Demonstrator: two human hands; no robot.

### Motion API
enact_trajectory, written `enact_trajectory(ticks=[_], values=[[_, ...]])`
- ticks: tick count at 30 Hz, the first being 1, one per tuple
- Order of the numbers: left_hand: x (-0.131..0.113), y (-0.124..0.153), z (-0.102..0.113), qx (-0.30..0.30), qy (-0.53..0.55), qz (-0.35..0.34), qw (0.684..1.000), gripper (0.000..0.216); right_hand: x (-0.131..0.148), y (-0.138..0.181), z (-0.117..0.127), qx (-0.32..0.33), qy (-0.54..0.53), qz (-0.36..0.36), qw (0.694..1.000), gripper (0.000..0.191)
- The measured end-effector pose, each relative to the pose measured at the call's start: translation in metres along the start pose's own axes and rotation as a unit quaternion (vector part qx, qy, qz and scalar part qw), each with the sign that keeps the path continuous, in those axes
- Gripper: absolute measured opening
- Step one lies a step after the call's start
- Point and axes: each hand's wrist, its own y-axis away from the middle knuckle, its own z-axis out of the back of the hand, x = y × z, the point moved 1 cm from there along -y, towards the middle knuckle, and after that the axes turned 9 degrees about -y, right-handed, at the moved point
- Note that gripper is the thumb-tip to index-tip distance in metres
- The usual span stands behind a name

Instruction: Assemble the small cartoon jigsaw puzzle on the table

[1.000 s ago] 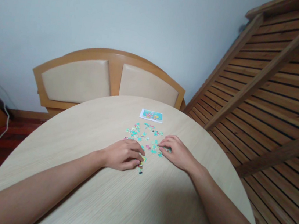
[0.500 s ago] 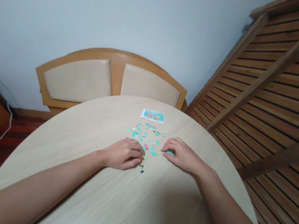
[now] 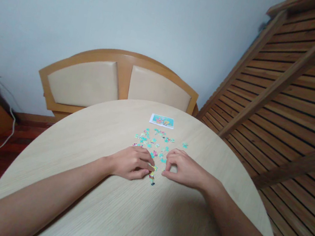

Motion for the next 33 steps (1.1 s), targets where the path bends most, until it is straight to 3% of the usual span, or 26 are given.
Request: enact_trajectory(ticks=[3,8,33], values=[[0.0,-0.001,-0.001,-0.005,0.001,-0.002,1.0,0.025,0.0,0.0,0.001,0.015,-0.041,0.012,0.999,0.008],[0.0,0.001,-0.002,-0.007,0.002,-0.005,1.0,0.025,-0.006,0.001,0.003,0.031,-0.074,0.012,0.997,0.02],[0.0,-0.001,-0.002,0.011,-0.015,-0.013,1.0,0.026,0.002,-0.002,-0.008,0.02,-0.054,0.025,0.998,0.014]])
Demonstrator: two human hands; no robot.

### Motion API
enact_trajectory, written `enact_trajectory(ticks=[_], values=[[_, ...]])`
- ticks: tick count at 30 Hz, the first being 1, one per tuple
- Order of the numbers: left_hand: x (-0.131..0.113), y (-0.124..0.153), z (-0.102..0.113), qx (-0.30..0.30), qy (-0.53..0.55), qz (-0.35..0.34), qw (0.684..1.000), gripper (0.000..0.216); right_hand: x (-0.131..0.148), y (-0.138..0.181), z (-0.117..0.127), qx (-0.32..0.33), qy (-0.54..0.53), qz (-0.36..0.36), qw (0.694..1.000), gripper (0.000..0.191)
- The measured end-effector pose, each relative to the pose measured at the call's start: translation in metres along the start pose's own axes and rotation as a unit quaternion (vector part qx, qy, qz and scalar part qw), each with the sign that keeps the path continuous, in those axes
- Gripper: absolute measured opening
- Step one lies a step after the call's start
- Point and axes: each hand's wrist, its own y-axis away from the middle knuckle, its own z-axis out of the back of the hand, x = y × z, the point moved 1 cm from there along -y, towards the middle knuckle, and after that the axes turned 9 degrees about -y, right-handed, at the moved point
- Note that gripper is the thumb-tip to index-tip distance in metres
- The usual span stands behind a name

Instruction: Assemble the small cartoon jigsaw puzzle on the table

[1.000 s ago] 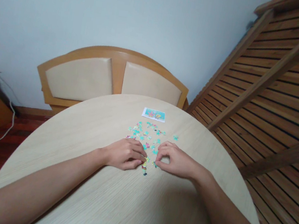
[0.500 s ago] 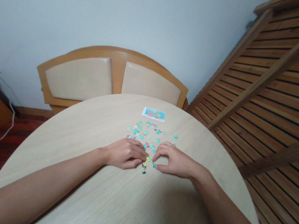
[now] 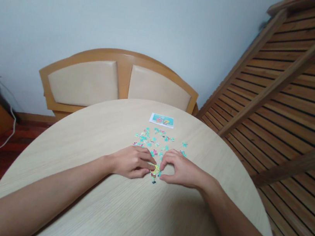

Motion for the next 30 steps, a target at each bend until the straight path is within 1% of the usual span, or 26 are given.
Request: enact_trajectory(ticks=[6,15,18,20,22,24,26,28,30], values=[[0.001,0.0,-0.001,0.01,-0.003,0.0,1.0,0.027,-0.001,0.0,-0.002,-0.006,0.007,0.007,1.0,0.013],[0.0,-0.001,0.001,0.008,-0.006,0.0,1.0,0.027,0.0,-0.001,-0.005,-0.009,0.018,0.033,0.999,0.014],[-0.001,-0.001,0.001,0.006,-0.006,0.001,1.0,0.027,0.002,-0.001,0.0,-0.007,0.014,0.046,0.999,0.013],[-0.002,-0.001,0.001,0.003,-0.006,0.001,1.0,0.026,0.0,0.001,0.008,-0.028,0.015,0.044,0.999,0.008],[-0.003,-0.002,0.001,-0.004,-0.008,-0.003,1.0,0.026,-0.007,0.004,0.02,-0.082,0.031,0.019,0.996,0.006],[-0.005,-0.003,0.002,-0.014,-0.01,-0.007,1.0,0.025,-0.02,0.01,0.033,-0.148,0.065,-0.033,0.986,0.013],[-0.007,-0.004,0.004,-0.018,-0.007,-0.01,1.0,0.026,-0.034,0.016,0.044,-0.189,0.088,-0.077,0.975,0.017],[-0.01,-0.004,0.006,-0.007,0.003,-0.011,1.0,0.028,-0.047,0.022,0.05,-0.206,0.096,-0.116,0.967,0.02],[-0.012,-0.004,0.009,0.009,0.011,-0.011,1.0,0.03,-0.055,0.026,0.053,-0.2,0.095,-0.138,0.965,0.021]])
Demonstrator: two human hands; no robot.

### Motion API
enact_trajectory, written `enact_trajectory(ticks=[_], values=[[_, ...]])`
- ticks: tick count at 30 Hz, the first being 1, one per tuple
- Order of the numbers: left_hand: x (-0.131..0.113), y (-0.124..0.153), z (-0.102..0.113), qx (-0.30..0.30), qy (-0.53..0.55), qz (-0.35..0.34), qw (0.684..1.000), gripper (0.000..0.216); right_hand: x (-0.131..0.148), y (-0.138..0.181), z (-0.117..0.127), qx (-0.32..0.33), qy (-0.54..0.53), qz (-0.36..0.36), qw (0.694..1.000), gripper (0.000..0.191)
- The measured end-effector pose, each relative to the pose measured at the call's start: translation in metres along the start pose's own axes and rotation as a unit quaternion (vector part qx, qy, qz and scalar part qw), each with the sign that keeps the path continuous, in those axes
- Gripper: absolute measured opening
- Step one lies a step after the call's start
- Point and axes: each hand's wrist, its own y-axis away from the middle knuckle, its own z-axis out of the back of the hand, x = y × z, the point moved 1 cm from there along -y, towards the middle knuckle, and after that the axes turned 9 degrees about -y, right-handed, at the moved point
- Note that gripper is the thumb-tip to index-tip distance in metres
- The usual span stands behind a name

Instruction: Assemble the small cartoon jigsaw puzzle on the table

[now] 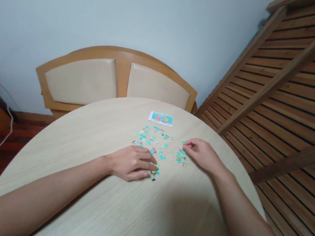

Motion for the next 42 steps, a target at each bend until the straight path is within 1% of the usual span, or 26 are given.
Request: enact_trajectory(ticks=[3,7,11,17,20,22,25,28,31,34,38,42], values=[[-0.002,0.001,0.002,0.012,0.002,-0.004,1.0,0.032,-0.003,0.002,-0.001,0.036,-0.017,-0.007,0.999,0.021],[-0.001,0.001,0.002,0.017,0.001,0.003,1.0,0.031,0.002,0.004,-0.003,0.085,-0.05,-0.012,0.995,0.019],[0.0,0.001,0.001,0.019,0.004,0.012,1.0,0.031,0.004,0.005,-0.007,0.135,-0.06,-0.018,0.989,0.02],[0.001,0.002,-0.001,0.03,-0.006,0.017,0.999,0.034,0.005,0.005,-0.012,0.141,-0.064,-0.014,0.988,0.022],[0.001,0.002,-0.001,0.031,-0.005,0.016,0.999,0.034,0.01,0.006,-0.015,0.157,-0.067,-0.018,0.985,0.021],[0.002,0.002,-0.002,0.036,-0.005,0.017,0.999,0.034,0.017,0.006,-0.017,0.166,-0.057,-0.012,0.984,0.02],[0.002,0.003,-0.002,0.043,-0.008,0.019,0.999,0.034,0.033,0.006,-0.024,0.166,-0.032,0.02,0.985,0.02],[0.002,0.003,-0.002,0.04,-0.009,0.018,0.999,0.034,0.05,0.006,-0.031,0.166,-0.014,0.053,0.985,0.023],[0.003,0.004,-0.003,0.034,-0.012,0.014,0.999,0.033,0.06,0.008,-0.033,0.163,-0.005,0.078,0.984,0.02],[0.004,0.004,-0.005,0.03,-0.017,0.01,0.999,0.033,0.061,0.009,-0.03,0.16,-0.008,0.093,0.983,0.01],[0.004,0.005,-0.007,0.027,-0.025,0.01,0.999,0.032,0.058,0.011,-0.028,0.177,-0.016,0.089,0.98,0.018],[0.003,0.004,-0.007,0.019,-0.034,0.0,0.999,0.03,0.06,0.013,-0.03,0.194,-0.031,0.088,0.976,0.011]])
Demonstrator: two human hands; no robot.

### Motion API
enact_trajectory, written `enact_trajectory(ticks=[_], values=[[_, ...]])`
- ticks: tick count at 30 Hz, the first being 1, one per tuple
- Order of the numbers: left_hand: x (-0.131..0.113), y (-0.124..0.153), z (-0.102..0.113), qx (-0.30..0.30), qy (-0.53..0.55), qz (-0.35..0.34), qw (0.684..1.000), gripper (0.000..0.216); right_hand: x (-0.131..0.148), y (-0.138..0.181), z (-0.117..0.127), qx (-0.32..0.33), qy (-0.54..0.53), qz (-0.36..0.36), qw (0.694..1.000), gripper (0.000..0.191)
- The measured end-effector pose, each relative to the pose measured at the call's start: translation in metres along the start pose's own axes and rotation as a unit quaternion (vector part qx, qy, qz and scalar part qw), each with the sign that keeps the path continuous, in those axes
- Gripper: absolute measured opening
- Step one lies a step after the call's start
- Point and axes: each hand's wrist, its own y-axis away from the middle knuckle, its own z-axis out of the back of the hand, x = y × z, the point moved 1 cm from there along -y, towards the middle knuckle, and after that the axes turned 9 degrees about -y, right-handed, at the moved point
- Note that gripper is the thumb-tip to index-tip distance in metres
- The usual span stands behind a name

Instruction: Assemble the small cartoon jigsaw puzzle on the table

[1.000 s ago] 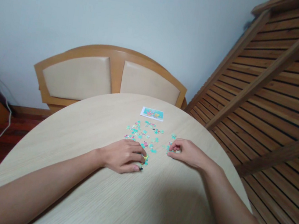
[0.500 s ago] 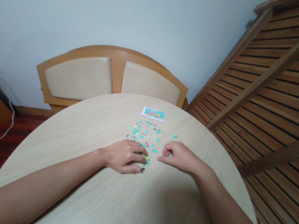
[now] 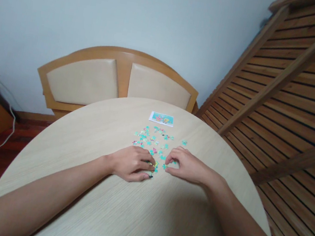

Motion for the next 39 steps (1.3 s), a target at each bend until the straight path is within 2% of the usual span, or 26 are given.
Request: enact_trajectory(ticks=[7,15,33,39], values=[[-0.003,-0.004,0.001,-0.007,-0.019,-0.01,1.0,0.028,0.0,0.0,-0.004,0.007,-0.038,0.001,0.999,0.013],[-0.001,-0.003,0.0,0.001,-0.013,-0.007,1.0,0.029,0.001,-0.005,-0.011,-0.008,-0.052,0.045,0.998,0.013],[-0.002,-0.003,0.001,0.0,-0.005,-0.003,1.0,0.029,0.007,-0.005,-0.012,-0.014,-0.028,0.049,0.998,0.014],[-0.002,-0.003,0.0,-0.009,0.002,-0.001,1.0,0.029,0.006,-0.005,-0.013,-0.02,-0.02,0.076,0.997,0.009]])
